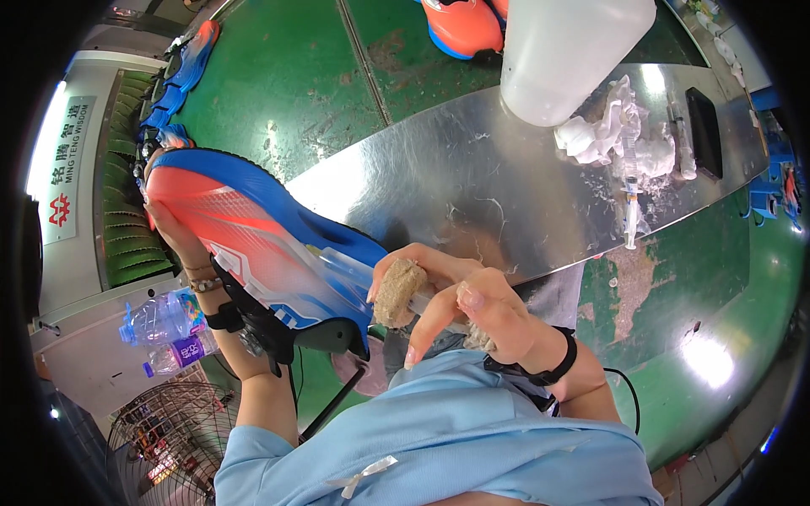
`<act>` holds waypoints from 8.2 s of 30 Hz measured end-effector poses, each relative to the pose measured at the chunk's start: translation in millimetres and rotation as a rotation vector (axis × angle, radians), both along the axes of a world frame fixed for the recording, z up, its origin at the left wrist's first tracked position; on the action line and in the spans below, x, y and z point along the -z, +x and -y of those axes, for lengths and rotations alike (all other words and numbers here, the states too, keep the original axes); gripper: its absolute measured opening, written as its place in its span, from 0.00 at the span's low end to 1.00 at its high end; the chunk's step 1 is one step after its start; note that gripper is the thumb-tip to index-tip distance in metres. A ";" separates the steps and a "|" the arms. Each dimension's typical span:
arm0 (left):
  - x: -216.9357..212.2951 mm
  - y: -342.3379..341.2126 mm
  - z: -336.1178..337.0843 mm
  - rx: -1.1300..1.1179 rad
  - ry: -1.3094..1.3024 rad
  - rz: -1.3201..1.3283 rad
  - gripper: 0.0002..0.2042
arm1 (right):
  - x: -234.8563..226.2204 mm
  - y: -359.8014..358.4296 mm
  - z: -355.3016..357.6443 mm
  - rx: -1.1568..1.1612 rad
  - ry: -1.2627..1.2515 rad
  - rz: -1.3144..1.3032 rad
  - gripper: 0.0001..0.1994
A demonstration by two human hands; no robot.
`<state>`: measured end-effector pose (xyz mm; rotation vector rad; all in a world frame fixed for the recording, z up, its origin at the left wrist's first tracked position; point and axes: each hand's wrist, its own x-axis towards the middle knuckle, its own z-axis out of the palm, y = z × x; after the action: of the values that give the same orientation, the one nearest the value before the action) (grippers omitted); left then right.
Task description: Applying adhesive or filler to the seams of a shoe using a syringe.
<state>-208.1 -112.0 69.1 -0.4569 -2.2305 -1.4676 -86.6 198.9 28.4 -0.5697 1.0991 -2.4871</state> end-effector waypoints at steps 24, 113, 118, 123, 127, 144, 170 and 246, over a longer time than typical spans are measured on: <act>84.4 -26.1 82.6 -0.296 0.165 0.123 0.23 | 27.1 19.0 -11.8 0.104 0.155 -0.007 0.31; 56.7 84.0 -215.2 0.409 1.830 0.876 0.19 | -67.9 48.5 -23.7 0.560 0.708 -0.249 0.26; 29.5 78.4 -205.2 0.218 1.907 1.117 0.16 | -53.0 47.2 -23.6 0.560 0.557 -0.335 0.17; 13.5 76.9 -200.8 0.272 1.821 1.054 0.15 | -42.3 44.8 -22.4 0.578 0.487 -0.392 0.14; 12.6 74.4 -198.7 0.231 1.841 1.091 0.17 | -35.4 41.3 -23.2 0.578 0.494 -0.471 0.12; 93.9 -66.8 10.6 0.102 1.014 0.649 0.28 | -28.4 49.9 -84.9 1.045 0.518 -0.478 0.16; 109.0 -117.8 -213.4 0.313 0.779 1.263 0.29 | 46.3 32.7 -147.6 1.396 0.425 -0.019 0.18; -55.9 57.1 -71.1 0.169 -0.266 -0.359 0.42 | -74.6 10.8 -22.9 0.159 -0.103 -0.242 0.28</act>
<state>-150.9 -40.9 125.1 -0.9352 -2.1371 -1.0609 -75.7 221.8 103.0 -0.8640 1.1472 -2.6780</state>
